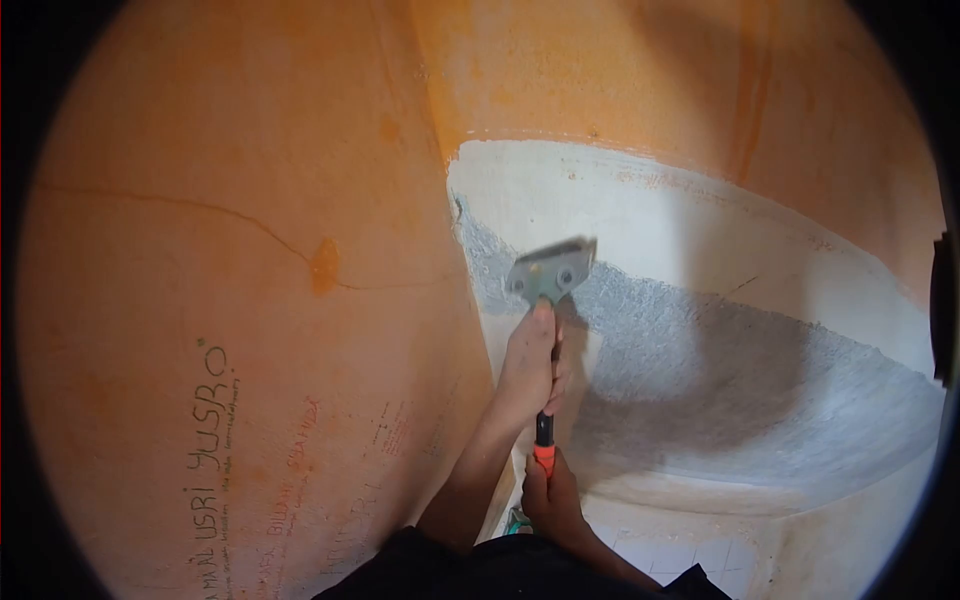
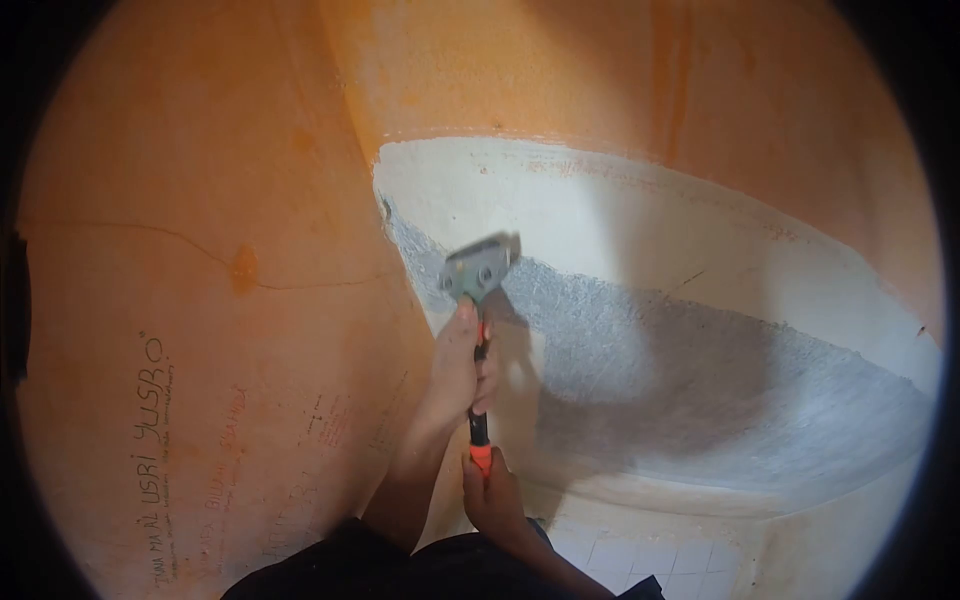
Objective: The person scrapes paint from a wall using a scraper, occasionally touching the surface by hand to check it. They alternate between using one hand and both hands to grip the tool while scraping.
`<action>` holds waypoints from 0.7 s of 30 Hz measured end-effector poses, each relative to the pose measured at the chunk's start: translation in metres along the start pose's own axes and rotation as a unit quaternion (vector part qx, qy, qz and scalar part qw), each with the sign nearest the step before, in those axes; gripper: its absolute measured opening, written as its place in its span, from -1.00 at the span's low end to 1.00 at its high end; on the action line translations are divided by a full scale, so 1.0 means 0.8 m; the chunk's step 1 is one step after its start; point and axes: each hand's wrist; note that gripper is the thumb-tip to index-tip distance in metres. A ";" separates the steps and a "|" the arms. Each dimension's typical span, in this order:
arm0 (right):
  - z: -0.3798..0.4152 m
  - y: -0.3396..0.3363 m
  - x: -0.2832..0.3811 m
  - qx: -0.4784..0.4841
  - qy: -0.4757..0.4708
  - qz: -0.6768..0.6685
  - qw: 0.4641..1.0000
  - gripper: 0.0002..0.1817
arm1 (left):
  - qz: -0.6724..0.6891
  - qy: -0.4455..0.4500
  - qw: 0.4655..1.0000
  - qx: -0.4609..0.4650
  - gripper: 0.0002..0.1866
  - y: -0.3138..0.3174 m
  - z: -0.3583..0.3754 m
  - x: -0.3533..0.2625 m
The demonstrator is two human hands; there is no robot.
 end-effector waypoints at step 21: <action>-0.003 -0.019 0.017 0.053 0.015 -0.019 0.998 -0.84 | 0.014 -0.002 1.000 -0.021 -0.49 0.015 -0.002 -0.027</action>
Point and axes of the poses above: each hand's wrist, its own z-axis away from the middle knuckle, its own y-axis out of the palm, x = y × z, and after that the axes turned 6 degrees about x, right-handed
